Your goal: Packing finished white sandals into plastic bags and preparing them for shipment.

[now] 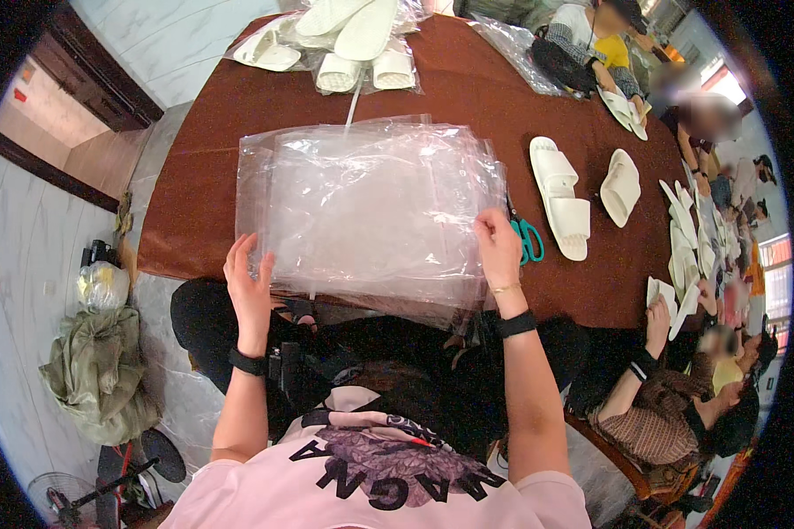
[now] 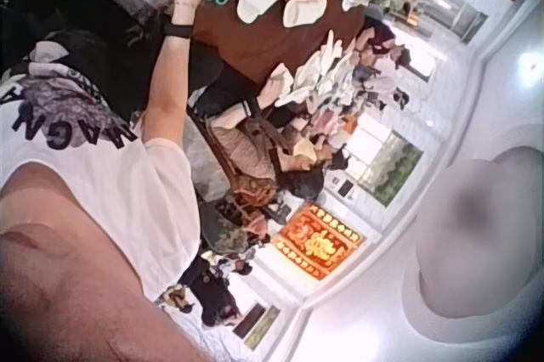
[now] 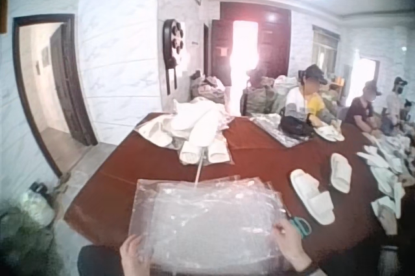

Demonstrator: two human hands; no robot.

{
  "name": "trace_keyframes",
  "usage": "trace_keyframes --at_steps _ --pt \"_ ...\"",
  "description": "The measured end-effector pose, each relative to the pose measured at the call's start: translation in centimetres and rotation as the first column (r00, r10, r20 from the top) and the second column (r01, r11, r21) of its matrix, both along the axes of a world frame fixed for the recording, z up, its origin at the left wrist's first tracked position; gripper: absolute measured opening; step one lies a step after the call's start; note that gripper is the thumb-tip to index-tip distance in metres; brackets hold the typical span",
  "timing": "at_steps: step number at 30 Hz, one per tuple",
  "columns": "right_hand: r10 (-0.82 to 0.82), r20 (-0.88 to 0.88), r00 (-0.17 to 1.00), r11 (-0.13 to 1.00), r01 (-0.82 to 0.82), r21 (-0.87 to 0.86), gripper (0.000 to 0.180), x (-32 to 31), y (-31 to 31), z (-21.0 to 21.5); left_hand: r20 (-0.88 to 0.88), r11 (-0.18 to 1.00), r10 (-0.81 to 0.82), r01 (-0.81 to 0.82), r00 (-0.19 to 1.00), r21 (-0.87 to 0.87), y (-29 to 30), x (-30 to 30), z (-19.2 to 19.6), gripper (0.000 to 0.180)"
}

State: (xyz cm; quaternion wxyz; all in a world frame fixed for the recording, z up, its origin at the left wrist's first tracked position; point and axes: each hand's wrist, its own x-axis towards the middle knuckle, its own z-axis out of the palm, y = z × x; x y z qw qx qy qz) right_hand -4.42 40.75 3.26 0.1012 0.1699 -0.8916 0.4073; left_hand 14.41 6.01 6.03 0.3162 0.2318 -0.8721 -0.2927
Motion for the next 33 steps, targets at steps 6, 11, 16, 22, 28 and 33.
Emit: trace_keyframes --at_steps 6,11,16,22,28,33 --pt "0.078 0.185 0.980 0.875 0.022 -0.483 0.014 1.1 -0.7 7.1 0.202 0.977 -0.166 0.134 0.965 0.163 -0.6 0.5 0.2 0.038" --pt "0.214 -0.130 0.968 0.969 -0.227 -0.093 0.010 1.7 0.5 19.6 -0.051 0.958 -0.283 0.285 0.958 0.029 0.6 -1.5 6.9 0.040" --pt "0.409 -0.310 0.858 0.912 -0.379 0.155 0.009 4.0 -1.2 26.7 -0.297 0.844 -0.494 0.532 0.817 0.060 0.7 -6.5 14.5 0.042" --pt "0.621 -0.382 0.684 0.782 -0.509 0.359 0.011 5.3 -0.8 29.7 -0.627 0.807 -0.483 0.588 0.611 -0.049 3.8 -12.9 21.6 0.041" --pt "0.122 -0.435 0.892 0.969 -0.202 -0.143 0.024 3.5 2.0 28.6 -0.504 0.415 -0.664 0.833 0.552 0.367 2.7 -13.4 23.7 0.024" --pt "-0.325 -0.281 0.903 0.859 0.157 -0.488 0.041 3.0 4.7 21.2 -0.654 0.442 -0.080 0.615 0.752 0.653 0.4 -11.7 19.3 0.017"
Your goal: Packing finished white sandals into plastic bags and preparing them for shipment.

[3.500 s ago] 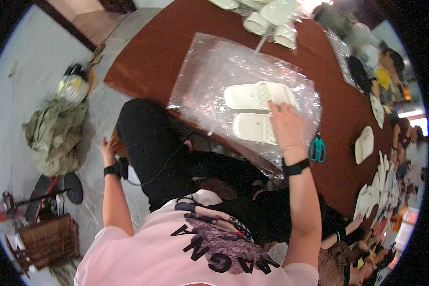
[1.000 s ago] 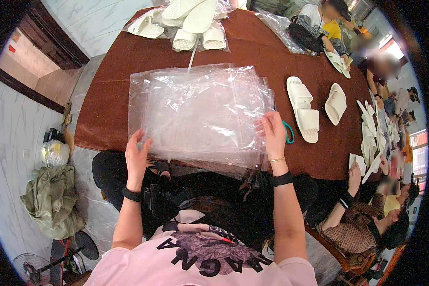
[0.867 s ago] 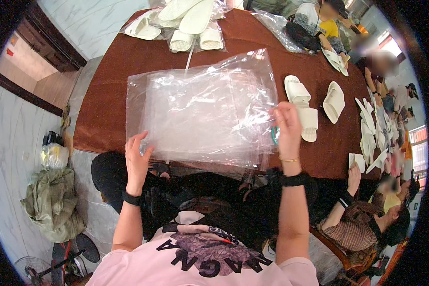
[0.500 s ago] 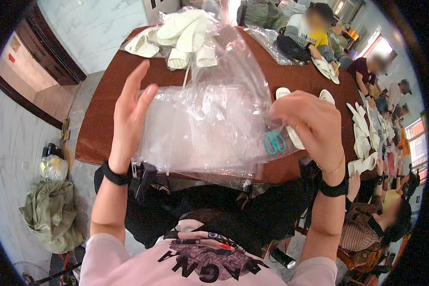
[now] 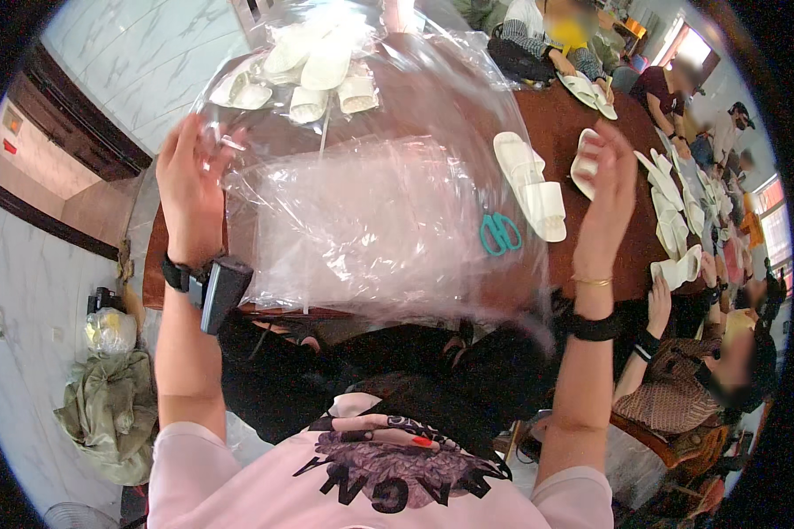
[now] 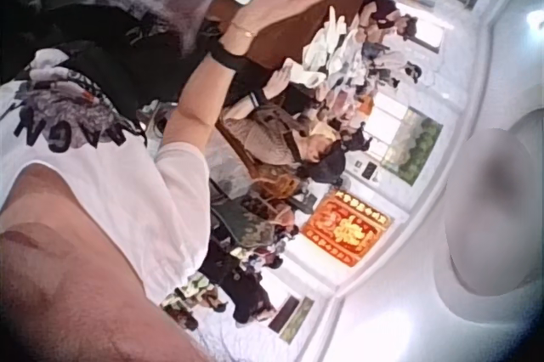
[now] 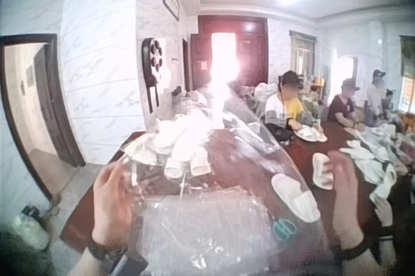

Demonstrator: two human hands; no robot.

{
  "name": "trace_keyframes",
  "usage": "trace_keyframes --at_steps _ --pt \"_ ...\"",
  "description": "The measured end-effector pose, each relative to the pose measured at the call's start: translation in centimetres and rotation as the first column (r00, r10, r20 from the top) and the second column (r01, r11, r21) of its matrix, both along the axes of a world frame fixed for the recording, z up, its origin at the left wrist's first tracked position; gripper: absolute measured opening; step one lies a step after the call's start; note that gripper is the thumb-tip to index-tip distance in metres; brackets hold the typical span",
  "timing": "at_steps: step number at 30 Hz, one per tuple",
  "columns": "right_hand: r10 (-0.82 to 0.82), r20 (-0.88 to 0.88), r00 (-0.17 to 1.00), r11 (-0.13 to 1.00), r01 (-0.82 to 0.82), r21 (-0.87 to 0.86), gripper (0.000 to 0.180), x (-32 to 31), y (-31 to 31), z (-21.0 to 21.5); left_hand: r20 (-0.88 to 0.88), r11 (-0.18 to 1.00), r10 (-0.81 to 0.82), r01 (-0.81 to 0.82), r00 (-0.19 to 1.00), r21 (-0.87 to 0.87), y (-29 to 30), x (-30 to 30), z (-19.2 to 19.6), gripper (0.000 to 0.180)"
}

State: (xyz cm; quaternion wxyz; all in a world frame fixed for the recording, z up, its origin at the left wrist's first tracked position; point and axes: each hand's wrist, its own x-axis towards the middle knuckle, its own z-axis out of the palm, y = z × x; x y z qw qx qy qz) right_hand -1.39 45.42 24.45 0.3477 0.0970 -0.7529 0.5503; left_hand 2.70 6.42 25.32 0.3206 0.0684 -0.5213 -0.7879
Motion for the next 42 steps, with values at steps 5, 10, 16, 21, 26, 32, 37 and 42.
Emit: trace_keyframes --at_steps 5,10,16,21,26,32,37,42 --pt "0.083 0.378 0.922 0.994 -0.050 -0.095 0.040 3.0 0.9 -10.4 0.137 0.946 0.235 -0.259 0.962 0.194 -0.4 3.7 -8.8 0.017" --pt "0.241 0.627 0.740 0.968 -0.138 -0.209 0.046 6.0 -3.4 -15.2 0.288 0.803 0.405 -0.488 0.868 0.341 -0.5 6.5 -18.1 0.017" --pt "0.197 0.711 0.675 0.978 -0.185 -0.094 0.046 6.8 -5.1 -17.7 0.407 0.757 0.464 -0.591 0.786 0.279 1.5 7.3 -21.1 0.016" --pt "0.152 0.590 0.793 0.883 -0.377 0.280 0.035 7.1 -7.3 -19.6 0.331 0.814 0.370 -0.475 0.868 0.335 1.6 9.1 -22.6 0.024" --pt "0.216 0.544 0.811 0.865 -0.417 0.278 0.022 5.6 -7.5 -20.0 0.327 0.871 0.264 -0.370 0.907 0.323 1.7 11.1 -21.1 0.018" --pt "0.420 0.525 0.740 0.907 -0.359 -0.219 0.007 4.0 -5.5 -18.8 0.320 0.828 0.087 -0.247 0.943 0.504 -0.4 13.4 -21.3 0.012" --pt "0.433 0.556 0.710 0.901 -0.366 -0.234 0.007 4.1 -5.5 -19.4 0.280 0.769 0.012 -0.188 0.960 0.611 -0.3 13.3 -20.8 0.014" --pt "0.366 0.604 0.708 0.907 -0.417 -0.061 0.012 4.3 -5.4 -19.9 0.282 0.853 0.069 -0.203 0.957 0.480 0.4 13.3 -19.5 0.015"
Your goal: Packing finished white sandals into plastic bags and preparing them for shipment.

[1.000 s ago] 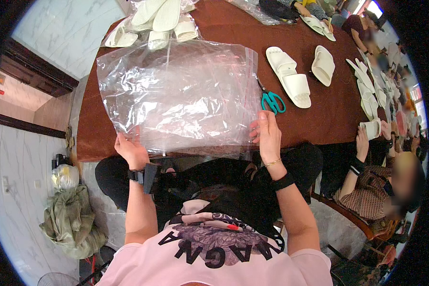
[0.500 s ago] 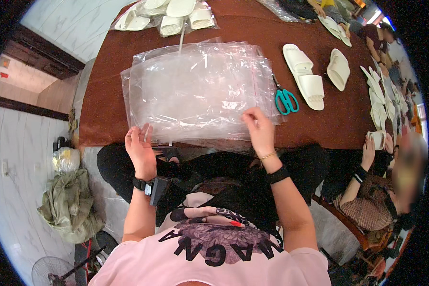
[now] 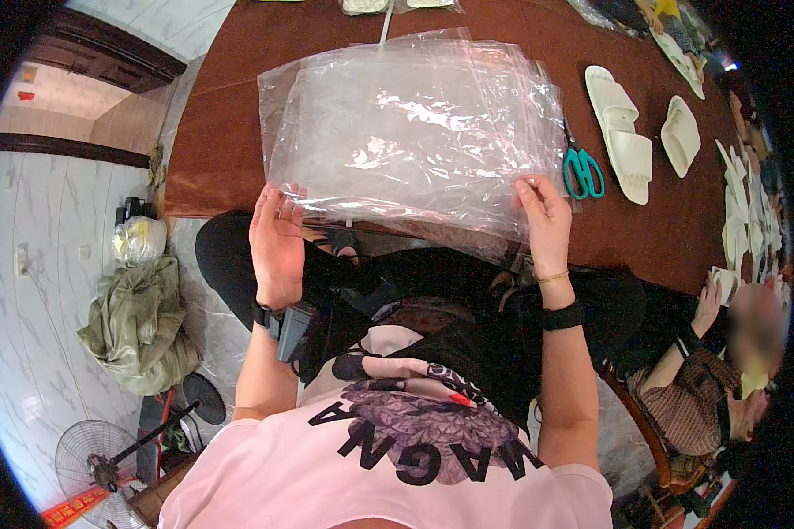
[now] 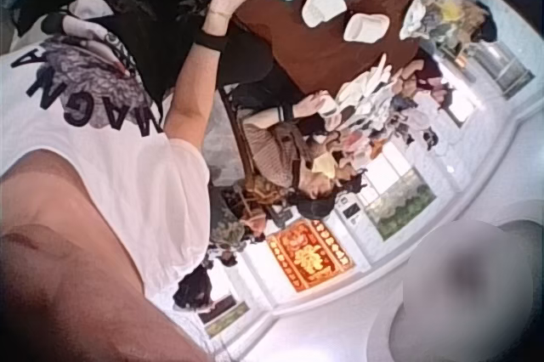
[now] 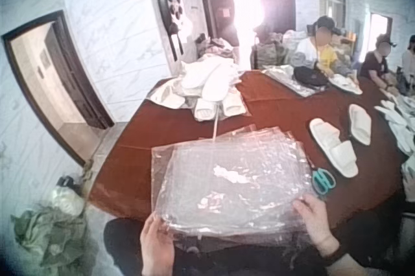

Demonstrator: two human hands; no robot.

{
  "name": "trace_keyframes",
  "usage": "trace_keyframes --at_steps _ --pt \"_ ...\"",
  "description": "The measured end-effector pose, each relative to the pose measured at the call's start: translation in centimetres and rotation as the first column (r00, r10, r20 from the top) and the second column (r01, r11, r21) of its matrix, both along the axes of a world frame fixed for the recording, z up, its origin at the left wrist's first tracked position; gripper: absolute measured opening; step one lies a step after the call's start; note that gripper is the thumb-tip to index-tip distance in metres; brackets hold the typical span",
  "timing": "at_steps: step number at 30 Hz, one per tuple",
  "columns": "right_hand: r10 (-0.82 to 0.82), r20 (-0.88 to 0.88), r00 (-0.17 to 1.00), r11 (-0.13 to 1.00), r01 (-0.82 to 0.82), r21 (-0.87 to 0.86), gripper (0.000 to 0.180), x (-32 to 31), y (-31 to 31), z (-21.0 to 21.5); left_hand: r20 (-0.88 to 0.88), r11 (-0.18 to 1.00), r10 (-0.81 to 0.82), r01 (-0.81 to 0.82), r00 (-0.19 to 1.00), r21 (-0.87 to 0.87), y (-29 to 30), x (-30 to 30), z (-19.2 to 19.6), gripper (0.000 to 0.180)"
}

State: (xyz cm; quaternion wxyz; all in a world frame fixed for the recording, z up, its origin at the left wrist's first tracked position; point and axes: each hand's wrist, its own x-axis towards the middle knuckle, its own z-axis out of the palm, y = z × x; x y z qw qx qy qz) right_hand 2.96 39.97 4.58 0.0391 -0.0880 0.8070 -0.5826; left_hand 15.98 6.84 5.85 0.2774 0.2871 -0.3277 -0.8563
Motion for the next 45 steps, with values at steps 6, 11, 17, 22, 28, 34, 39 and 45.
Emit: trace_keyframes --at_steps 6,11,17,22,28,34,39,45 --pt "-0.051 0.000 0.999 0.990 0.051 -0.133 0.012 -0.3 0.1 -0.4 -0.011 0.976 -0.083 0.079 0.996 -0.203 -0.3 1.7 -0.9 0.019" --pt "-0.038 -0.026 0.999 0.995 0.040 0.091 0.010 0.2 0.0 -1.6 0.293 0.800 0.049 0.138 0.955 -0.584 -0.2 3.2 -1.0 0.040" --pt "-0.047 -0.049 0.998 0.997 0.050 0.067 0.010 0.3 -0.5 -1.0 0.432 -0.088 0.078 0.437 0.899 -0.895 -3.1 -1.7 2.6 0.035" --pt "-0.129 -0.220 0.967 0.991 0.134 0.007 0.012 -0.6 -2.4 0.7 0.565 -0.391 0.155 0.576 0.810 -0.718 -4.3 -6.2 0.5 0.042" --pt "-0.010 -0.248 0.969 0.880 0.127 0.457 0.015 -2.8 -1.5 -0.6 0.562 -0.521 0.315 0.634 0.765 -0.572 -7.0 -9.0 -5.8 0.053" --pt "0.052 -0.462 0.886 0.677 0.309 0.668 0.046 -1.7 -3.7 2.3 0.571 -0.491 0.318 0.647 0.757 -0.584 -7.5 -9.5 -6.5 0.054" --pt "0.513 -0.327 0.793 0.579 -0.039 0.814 0.054 -1.9 -2.6 0.2 0.526 -0.494 0.258 0.578 0.811 -0.649 -7.0 -10.1 -6.5 0.055" --pt "0.401 -0.196 0.895 0.749 -0.197 0.632 0.047 1.2 1.9 5.2 0.673 -0.407 0.207 0.688 0.711 -0.601 -7.3 -9.2 -4.6 0.055"
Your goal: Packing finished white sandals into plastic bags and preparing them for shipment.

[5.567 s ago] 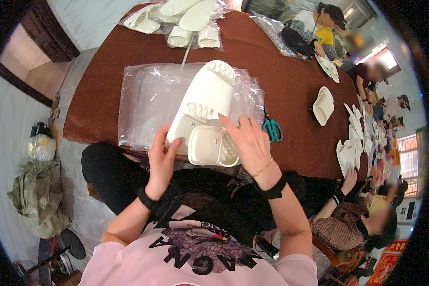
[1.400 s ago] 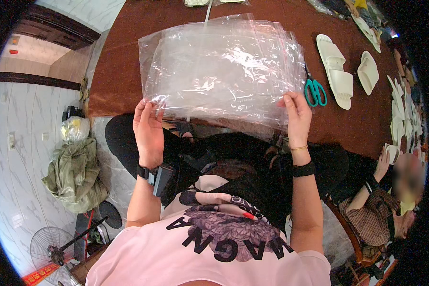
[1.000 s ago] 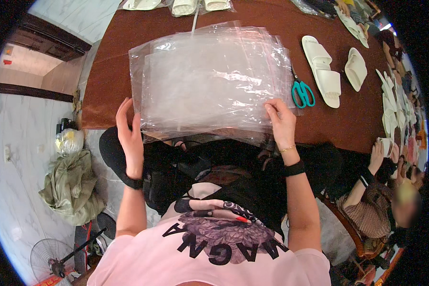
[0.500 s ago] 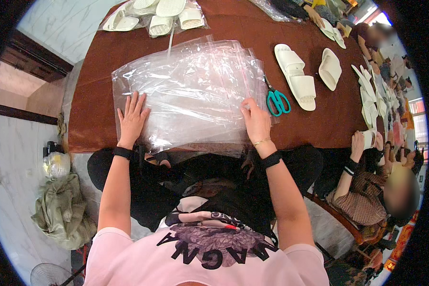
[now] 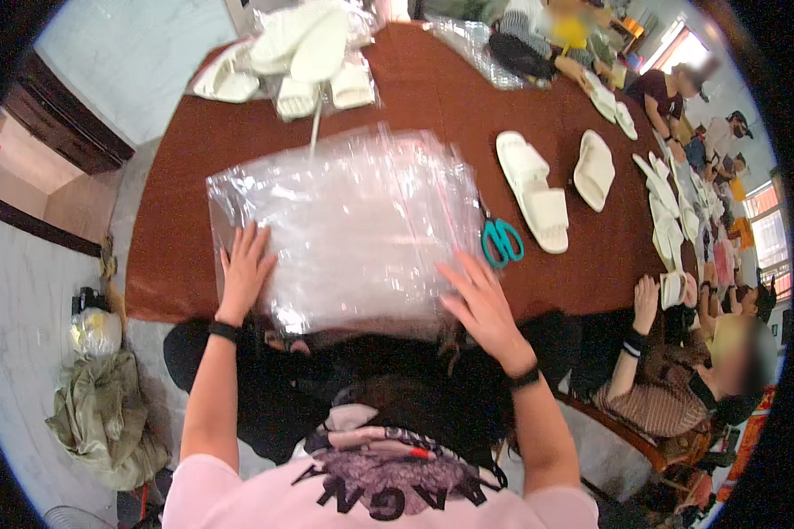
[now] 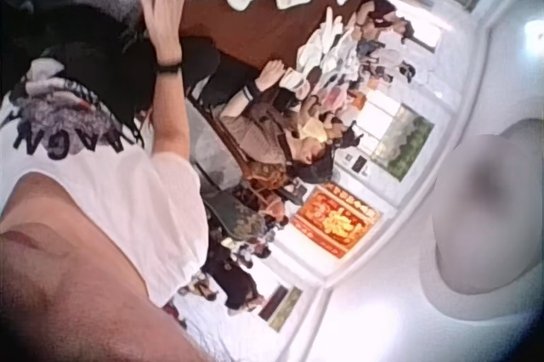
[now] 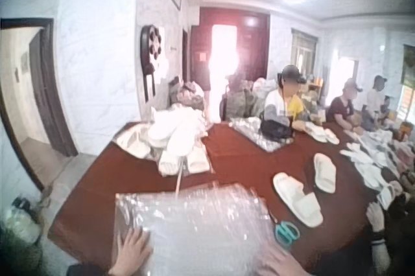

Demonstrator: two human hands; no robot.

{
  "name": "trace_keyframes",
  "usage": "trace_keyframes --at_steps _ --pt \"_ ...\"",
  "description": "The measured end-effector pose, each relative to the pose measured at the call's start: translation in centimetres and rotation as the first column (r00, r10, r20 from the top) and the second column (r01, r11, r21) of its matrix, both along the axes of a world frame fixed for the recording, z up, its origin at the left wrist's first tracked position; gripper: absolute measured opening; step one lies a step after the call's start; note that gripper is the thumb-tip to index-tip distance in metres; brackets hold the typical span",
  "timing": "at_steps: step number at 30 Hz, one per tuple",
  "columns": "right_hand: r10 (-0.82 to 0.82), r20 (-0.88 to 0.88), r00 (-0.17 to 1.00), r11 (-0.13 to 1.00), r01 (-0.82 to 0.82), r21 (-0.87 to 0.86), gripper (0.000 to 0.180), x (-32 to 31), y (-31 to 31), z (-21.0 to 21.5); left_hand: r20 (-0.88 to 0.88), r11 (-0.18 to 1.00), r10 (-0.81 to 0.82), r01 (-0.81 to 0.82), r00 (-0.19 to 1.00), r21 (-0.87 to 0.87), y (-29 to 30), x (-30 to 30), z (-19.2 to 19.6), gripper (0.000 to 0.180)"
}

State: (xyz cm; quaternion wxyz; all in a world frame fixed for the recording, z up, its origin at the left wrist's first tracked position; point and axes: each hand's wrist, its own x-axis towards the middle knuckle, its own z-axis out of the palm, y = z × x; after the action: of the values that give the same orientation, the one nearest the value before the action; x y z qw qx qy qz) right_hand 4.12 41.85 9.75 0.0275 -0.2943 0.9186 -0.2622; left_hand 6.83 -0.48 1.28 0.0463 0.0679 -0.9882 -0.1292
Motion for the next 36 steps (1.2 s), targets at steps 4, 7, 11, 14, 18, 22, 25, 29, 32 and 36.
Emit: trace_keyframes --at_steps 4,7,11,14,18,22,25,29,32,36 --pt "0.105 0.478 0.872 0.981 -0.013 -0.192 0.045 7.5 5.8 2.6 -0.122 0.986 0.022 -0.002 0.992 0.166 -0.2 0.7 1.3 0.058" --pt "0.119 0.678 0.725 0.989 -0.030 -0.142 0.065 14.0 7.5 2.0 -0.162 0.996 0.077 -0.084 0.984 -0.037 0.2 0.7 3.7 0.059" --pt "0.135 0.702 0.699 0.990 -0.060 -0.130 0.062 17.8 6.6 0.2 -0.035 0.956 0.259 -0.251 0.965 0.150 -1.2 0.6 2.8 0.057" --pt "0.117 0.752 0.648 0.987 0.010 -0.162 0.060 17.4 6.4 0.2 -0.098 0.922 0.093 -0.049 0.991 0.384 -1.0 -0.3 2.7 0.056" --pt "0.095 0.751 0.654 0.967 0.118 -0.225 0.052 17.2 6.6 -0.1 -0.028 0.970 0.210 -0.205 0.977 0.133 -0.3 -3.1 5.7 0.053" --pt "0.107 0.774 0.624 0.957 0.147 -0.250 0.050 16.4 6.8 -0.6 -0.107 0.998 0.045 -0.040 0.993 0.046 -2.0 -9.9 8.4 0.051" --pt "0.135 0.772 0.621 0.956 0.123 -0.267 0.050 16.5 7.4 -2.3 -0.194 0.992 -0.099 0.111 0.976 0.054 -3.7 -18.2 8.4 0.045" --pt "0.103 0.722 0.684 0.925 0.200 -0.322 0.049 15.8 7.2 -1.0 -0.233 0.950 -0.180 0.230 0.956 0.210 -4.9 -30.6 7.3 0.045" --pt "0.036 0.848 0.529 0.734 0.562 -0.382 0.039 14.7 6.1 1.5 -0.358 0.977 -0.129 0.181 0.925 0.115 -3.4 -36.1 5.8 0.053" --pt "0.005 0.838 0.545 0.741 0.561 -0.370 0.036 14.3 6.5 1.2 -0.263 0.986 -0.084 0.042 0.961 -0.160 -1.0 -39.7 3.5 0.067"
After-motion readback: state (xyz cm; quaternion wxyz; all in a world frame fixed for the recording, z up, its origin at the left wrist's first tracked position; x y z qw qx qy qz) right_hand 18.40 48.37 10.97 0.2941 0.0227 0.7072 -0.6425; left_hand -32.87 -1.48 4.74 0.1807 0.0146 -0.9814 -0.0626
